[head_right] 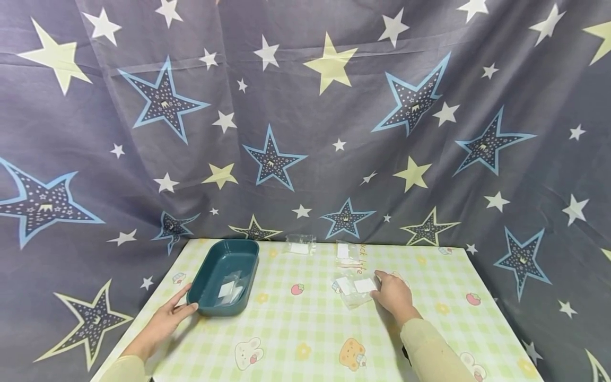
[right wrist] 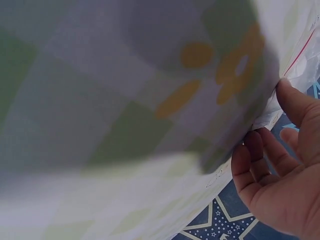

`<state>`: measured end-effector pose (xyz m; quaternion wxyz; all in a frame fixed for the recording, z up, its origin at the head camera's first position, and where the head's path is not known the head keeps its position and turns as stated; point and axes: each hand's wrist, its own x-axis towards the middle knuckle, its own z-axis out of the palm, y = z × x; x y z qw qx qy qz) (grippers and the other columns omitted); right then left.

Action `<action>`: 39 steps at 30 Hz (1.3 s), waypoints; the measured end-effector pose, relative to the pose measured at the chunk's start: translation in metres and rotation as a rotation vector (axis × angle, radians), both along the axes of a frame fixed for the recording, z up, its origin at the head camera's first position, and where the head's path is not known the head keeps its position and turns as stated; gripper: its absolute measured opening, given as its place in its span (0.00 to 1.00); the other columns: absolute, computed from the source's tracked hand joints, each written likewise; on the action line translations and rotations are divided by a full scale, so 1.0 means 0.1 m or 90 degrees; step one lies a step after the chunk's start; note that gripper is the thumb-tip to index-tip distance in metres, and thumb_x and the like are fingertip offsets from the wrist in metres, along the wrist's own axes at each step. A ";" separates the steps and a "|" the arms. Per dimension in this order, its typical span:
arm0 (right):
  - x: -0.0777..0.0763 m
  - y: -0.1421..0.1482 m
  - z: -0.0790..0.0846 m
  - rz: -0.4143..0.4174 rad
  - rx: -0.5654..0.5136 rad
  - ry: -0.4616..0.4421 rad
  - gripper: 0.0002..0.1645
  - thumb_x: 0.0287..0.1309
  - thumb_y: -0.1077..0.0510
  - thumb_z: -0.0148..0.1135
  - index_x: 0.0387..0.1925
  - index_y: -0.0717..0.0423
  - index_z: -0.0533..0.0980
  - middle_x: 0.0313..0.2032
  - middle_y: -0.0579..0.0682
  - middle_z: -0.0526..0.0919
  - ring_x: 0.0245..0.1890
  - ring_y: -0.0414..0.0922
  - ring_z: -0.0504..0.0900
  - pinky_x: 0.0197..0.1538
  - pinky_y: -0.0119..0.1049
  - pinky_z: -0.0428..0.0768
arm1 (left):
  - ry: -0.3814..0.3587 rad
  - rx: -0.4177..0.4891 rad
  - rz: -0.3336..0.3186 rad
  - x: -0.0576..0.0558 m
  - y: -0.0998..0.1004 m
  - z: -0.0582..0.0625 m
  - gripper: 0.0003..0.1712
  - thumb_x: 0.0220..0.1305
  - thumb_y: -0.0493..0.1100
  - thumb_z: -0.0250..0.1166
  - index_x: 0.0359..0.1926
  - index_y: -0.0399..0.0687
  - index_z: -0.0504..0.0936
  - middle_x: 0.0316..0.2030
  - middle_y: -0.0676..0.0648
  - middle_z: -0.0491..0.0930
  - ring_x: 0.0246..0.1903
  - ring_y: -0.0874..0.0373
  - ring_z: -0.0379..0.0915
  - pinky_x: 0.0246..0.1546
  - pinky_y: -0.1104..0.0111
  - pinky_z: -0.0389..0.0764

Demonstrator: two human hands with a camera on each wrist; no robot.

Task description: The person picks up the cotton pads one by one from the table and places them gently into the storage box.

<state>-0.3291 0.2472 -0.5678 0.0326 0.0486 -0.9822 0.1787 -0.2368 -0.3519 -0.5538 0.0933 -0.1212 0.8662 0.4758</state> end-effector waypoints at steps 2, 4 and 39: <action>0.00 0.01 0.00 0.000 -0.003 -0.003 0.41 0.58 0.52 0.78 0.70 0.61 0.76 0.42 0.56 0.90 0.45 0.58 0.88 0.50 0.60 0.86 | 0.000 -0.002 -0.001 0.00 0.00 0.00 0.53 0.76 0.68 0.62 0.88 0.63 0.44 0.78 0.27 0.61 0.79 0.30 0.57 0.77 0.32 0.62; -0.01 0.02 0.00 0.001 -0.010 -0.005 0.41 0.58 0.52 0.79 0.70 0.62 0.76 0.43 0.56 0.90 0.44 0.58 0.88 0.49 0.59 0.87 | 0.001 -0.002 -0.003 -0.01 -0.01 0.00 0.53 0.76 0.69 0.61 0.88 0.63 0.44 0.78 0.27 0.60 0.79 0.30 0.56 0.78 0.32 0.62; -0.04 0.09 0.03 -0.003 -0.099 -0.058 0.33 0.60 0.60 0.76 0.67 0.56 0.80 0.52 0.62 0.89 0.54 0.62 0.87 0.56 0.62 0.85 | 0.025 -0.032 -0.014 -0.01 -0.05 -0.03 0.51 0.75 0.67 0.63 0.88 0.64 0.49 0.77 0.26 0.62 0.78 0.30 0.61 0.75 0.37 0.71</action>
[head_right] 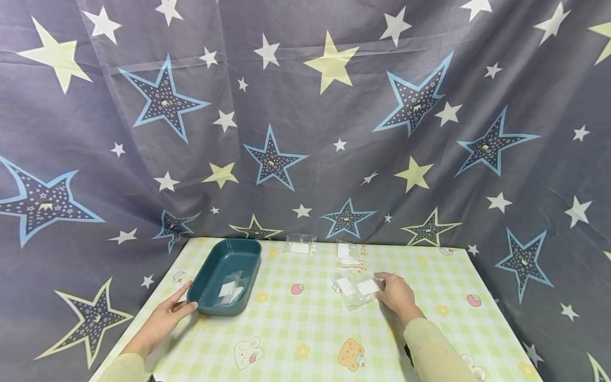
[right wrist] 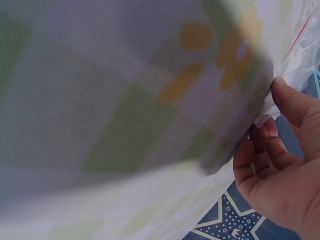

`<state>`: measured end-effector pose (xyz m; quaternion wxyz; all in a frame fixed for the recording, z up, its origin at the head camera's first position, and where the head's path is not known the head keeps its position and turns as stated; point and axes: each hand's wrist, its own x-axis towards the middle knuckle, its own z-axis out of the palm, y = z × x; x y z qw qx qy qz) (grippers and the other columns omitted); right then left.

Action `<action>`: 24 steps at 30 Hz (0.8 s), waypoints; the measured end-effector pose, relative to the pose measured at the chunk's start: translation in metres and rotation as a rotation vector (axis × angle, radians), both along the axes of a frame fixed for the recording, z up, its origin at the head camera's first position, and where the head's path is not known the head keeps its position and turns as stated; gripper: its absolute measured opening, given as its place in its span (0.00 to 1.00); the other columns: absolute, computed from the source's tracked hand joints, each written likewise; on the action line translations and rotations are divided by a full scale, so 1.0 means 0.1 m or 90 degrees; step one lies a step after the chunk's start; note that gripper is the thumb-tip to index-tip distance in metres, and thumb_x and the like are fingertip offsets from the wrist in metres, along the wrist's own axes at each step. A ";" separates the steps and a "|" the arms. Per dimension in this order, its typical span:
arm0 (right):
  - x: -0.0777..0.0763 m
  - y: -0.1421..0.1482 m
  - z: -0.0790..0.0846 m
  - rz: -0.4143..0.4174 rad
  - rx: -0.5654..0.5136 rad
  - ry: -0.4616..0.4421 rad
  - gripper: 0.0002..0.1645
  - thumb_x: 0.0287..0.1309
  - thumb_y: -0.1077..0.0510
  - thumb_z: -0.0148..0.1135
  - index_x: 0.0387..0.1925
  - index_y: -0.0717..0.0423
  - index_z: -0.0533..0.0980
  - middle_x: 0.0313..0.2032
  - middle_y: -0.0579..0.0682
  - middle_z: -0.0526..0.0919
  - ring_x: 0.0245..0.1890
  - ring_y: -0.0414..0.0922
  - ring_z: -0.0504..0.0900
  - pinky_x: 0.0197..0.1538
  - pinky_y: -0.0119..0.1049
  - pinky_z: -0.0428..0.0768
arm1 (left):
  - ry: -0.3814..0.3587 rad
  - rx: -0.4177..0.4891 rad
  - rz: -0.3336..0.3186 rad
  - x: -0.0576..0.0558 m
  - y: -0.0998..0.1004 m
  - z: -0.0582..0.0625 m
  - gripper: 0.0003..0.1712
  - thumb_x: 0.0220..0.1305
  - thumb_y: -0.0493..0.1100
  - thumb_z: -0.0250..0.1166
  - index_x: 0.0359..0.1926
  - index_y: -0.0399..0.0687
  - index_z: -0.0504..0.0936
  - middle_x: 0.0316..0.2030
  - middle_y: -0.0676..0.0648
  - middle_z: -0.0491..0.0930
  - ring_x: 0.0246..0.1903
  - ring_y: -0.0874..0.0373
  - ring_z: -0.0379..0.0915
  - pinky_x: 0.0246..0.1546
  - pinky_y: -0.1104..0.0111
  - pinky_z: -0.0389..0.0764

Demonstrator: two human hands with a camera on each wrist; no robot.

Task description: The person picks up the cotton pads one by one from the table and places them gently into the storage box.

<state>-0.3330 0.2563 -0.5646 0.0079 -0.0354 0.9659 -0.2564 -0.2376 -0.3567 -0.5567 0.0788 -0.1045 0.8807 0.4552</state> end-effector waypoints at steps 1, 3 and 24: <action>0.00 0.00 0.00 -0.001 -0.005 -0.003 0.30 0.60 0.61 0.76 0.65 0.56 0.82 0.52 0.62 0.89 0.54 0.62 0.87 0.57 0.62 0.85 | 0.006 0.000 0.000 0.01 0.01 0.01 0.50 0.75 0.67 0.63 0.87 0.64 0.50 0.78 0.26 0.62 0.78 0.30 0.61 0.74 0.38 0.72; 0.00 -0.01 -0.01 -0.002 -0.014 -0.010 0.25 0.61 0.61 0.75 0.61 0.57 0.85 0.52 0.61 0.89 0.56 0.61 0.87 0.60 0.61 0.84 | 0.015 0.001 0.001 0.02 0.02 0.02 0.48 0.75 0.66 0.64 0.87 0.63 0.54 0.78 0.26 0.62 0.78 0.31 0.61 0.74 0.39 0.73; 0.02 0.03 -0.02 0.048 -0.042 0.023 0.09 0.61 0.65 0.75 0.41 0.68 0.87 0.43 0.64 0.87 0.47 0.60 0.85 0.48 0.51 0.85 | 0.008 0.016 0.011 0.00 0.02 0.03 0.49 0.74 0.66 0.66 0.86 0.62 0.55 0.74 0.28 0.71 0.77 0.30 0.63 0.73 0.37 0.72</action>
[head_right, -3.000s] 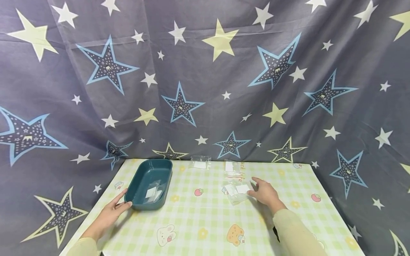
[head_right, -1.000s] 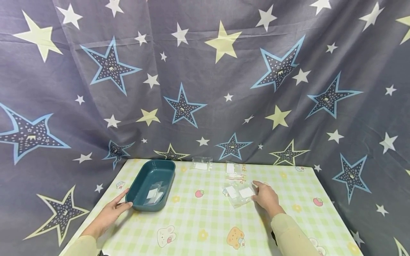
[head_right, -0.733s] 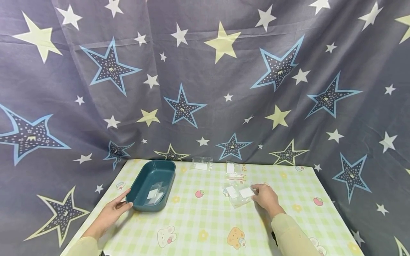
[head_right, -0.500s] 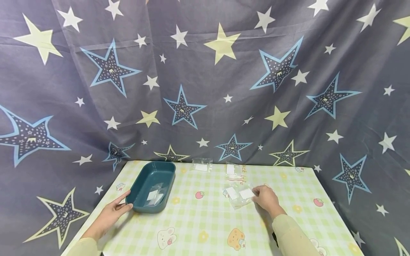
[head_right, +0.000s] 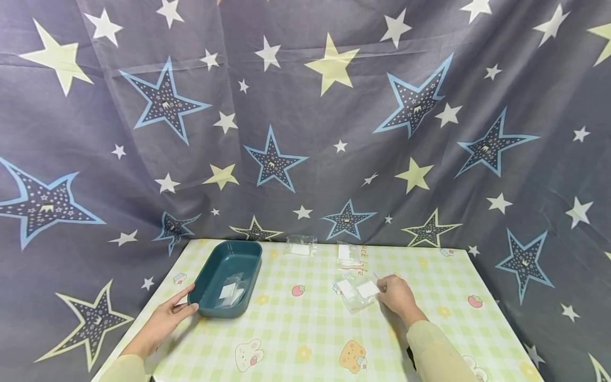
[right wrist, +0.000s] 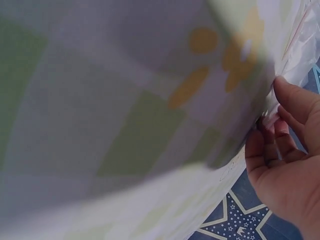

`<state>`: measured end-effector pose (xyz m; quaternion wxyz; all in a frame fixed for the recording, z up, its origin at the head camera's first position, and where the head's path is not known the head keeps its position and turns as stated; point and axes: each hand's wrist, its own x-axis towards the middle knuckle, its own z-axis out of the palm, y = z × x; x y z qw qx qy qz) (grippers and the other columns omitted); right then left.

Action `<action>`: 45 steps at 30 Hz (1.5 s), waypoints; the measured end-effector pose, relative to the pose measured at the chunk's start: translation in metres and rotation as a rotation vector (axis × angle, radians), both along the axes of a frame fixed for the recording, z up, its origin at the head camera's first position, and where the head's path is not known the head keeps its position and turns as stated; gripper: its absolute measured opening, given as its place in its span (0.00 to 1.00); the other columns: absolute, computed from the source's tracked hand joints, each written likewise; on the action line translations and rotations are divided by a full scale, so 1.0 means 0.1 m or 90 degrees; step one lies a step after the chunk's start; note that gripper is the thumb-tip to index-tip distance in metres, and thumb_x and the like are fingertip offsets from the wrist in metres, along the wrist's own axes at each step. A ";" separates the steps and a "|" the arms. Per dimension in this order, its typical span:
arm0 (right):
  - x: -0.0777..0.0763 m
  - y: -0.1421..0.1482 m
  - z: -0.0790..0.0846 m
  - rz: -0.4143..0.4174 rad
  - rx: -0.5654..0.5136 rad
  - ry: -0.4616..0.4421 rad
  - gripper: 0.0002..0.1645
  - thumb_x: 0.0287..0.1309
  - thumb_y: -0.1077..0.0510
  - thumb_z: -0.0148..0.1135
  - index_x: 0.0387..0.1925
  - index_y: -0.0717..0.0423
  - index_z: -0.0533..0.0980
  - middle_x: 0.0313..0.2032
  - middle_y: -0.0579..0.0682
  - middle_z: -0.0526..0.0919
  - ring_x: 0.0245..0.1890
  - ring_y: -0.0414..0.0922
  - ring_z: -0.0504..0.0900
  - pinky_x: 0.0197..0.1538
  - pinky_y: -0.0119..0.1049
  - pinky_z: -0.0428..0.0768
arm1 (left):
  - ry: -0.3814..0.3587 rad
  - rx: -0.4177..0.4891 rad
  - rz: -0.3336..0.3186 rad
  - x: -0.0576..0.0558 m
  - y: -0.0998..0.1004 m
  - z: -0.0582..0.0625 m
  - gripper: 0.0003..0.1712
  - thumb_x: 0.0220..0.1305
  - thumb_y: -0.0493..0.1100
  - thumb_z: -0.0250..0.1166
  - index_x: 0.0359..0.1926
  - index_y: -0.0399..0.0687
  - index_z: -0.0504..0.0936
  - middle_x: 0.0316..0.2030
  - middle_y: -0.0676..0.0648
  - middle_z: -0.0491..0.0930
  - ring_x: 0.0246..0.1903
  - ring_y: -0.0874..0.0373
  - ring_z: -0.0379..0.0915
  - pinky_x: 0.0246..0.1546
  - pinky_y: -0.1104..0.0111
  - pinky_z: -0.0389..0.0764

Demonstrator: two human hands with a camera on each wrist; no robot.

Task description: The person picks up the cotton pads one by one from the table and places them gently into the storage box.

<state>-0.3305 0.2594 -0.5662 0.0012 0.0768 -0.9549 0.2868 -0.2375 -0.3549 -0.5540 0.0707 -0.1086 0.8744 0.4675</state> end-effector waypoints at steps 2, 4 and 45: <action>0.00 -0.01 0.00 -0.004 -0.016 -0.005 0.10 0.61 0.66 0.74 0.44 0.68 0.86 0.45 0.64 0.86 0.45 0.56 0.85 0.45 0.47 0.84 | 0.001 0.000 0.000 0.00 0.01 0.01 0.49 0.74 0.65 0.66 0.87 0.61 0.55 0.73 0.28 0.72 0.77 0.30 0.63 0.73 0.36 0.72; 0.01 -0.01 0.01 -0.010 -0.033 -0.021 0.17 0.61 0.67 0.74 0.52 0.68 0.85 0.49 0.67 0.85 0.44 0.54 0.85 0.43 0.44 0.85 | 0.001 -0.001 -0.001 0.00 0.01 0.01 0.49 0.74 0.65 0.66 0.86 0.61 0.55 0.73 0.28 0.71 0.77 0.30 0.63 0.74 0.36 0.72; 0.19 -0.04 0.41 0.033 -0.325 -0.116 0.30 0.67 0.64 0.70 0.69 0.67 0.77 0.70 0.67 0.78 0.50 0.42 0.90 0.48 0.28 0.89 | -0.009 -0.004 -0.008 -0.02 -0.04 -0.04 0.48 0.74 0.67 0.65 0.86 0.65 0.55 0.77 0.25 0.63 0.78 0.29 0.61 0.73 0.35 0.72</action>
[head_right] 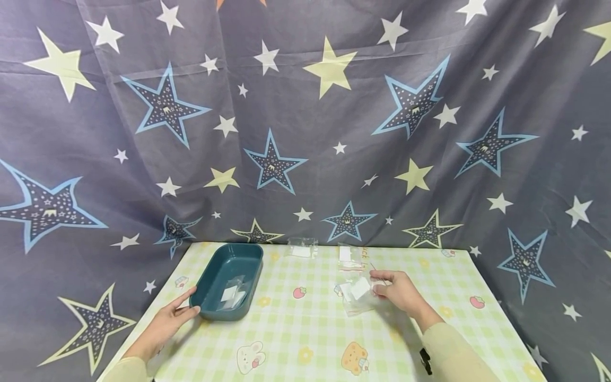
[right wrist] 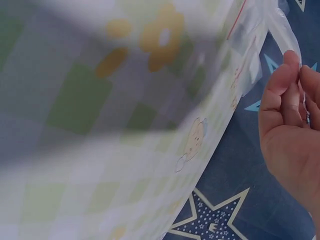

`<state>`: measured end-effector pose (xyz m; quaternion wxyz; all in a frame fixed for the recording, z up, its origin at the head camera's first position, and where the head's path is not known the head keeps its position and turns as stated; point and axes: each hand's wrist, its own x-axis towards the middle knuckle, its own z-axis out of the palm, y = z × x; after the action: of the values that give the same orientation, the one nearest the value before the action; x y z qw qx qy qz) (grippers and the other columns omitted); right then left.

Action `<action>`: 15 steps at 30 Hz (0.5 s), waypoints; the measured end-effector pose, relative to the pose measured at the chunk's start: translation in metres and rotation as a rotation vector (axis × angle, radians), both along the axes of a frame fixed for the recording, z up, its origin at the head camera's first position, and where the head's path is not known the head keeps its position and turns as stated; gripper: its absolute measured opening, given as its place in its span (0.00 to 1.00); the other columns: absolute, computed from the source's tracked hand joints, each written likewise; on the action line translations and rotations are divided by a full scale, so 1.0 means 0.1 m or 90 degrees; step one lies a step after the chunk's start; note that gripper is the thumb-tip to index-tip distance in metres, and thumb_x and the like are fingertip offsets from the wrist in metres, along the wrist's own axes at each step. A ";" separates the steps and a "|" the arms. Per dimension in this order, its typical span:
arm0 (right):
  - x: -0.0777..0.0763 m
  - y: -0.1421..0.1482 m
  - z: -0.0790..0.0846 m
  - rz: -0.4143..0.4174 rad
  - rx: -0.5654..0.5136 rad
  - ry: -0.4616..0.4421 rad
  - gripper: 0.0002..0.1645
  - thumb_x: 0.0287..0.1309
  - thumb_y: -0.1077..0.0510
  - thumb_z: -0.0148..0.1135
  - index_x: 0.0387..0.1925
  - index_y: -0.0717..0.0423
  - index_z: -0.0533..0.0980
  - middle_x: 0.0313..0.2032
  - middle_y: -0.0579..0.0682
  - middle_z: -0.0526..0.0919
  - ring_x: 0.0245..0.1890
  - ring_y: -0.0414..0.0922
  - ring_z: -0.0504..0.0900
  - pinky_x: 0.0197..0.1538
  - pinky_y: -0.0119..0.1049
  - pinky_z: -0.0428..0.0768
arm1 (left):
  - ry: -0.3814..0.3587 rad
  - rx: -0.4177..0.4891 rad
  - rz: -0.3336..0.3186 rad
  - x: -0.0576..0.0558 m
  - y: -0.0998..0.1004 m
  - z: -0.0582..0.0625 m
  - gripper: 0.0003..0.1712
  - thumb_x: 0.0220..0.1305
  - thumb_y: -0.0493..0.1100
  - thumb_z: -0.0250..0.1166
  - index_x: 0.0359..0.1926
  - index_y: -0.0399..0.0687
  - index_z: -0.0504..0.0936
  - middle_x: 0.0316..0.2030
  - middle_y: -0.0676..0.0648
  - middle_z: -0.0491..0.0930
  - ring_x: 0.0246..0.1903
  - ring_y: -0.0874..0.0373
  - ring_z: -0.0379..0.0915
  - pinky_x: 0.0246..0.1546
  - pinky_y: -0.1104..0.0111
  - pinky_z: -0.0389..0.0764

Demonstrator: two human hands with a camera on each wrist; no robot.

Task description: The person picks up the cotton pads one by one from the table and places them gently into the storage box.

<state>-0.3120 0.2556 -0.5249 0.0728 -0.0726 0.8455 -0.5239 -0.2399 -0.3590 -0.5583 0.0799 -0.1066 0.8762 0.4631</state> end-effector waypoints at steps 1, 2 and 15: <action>0.00 -0.02 0.01 -0.001 -0.010 -0.002 0.31 0.67 0.64 0.70 0.69 0.67 0.77 0.70 0.67 0.78 0.49 0.42 0.90 0.48 0.29 0.89 | -0.001 0.002 0.003 0.00 0.00 0.00 0.48 0.74 0.67 0.65 0.86 0.66 0.55 0.77 0.25 0.63 0.78 0.30 0.61 0.73 0.35 0.71; 0.00 -0.04 0.03 0.000 -0.023 -0.005 0.31 0.67 0.64 0.70 0.70 0.67 0.76 0.70 0.67 0.78 0.48 0.41 0.89 0.49 0.29 0.89 | -0.001 0.002 0.001 0.00 0.00 0.00 0.48 0.74 0.67 0.65 0.86 0.66 0.55 0.77 0.25 0.62 0.78 0.30 0.61 0.73 0.35 0.72; -0.10 -0.39 0.13 0.026 -0.150 -0.045 0.33 0.69 0.67 0.66 0.73 0.68 0.72 0.70 0.68 0.77 0.44 0.39 0.91 0.50 0.33 0.91 | 0.001 0.001 0.008 0.00 0.00 -0.01 0.48 0.74 0.67 0.65 0.86 0.67 0.55 0.76 0.26 0.65 0.78 0.30 0.63 0.74 0.34 0.70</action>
<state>-0.3219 0.2165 -0.5124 0.1041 -0.0796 0.7736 -0.6200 -0.2402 -0.3590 -0.5598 0.0763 -0.1120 0.8754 0.4641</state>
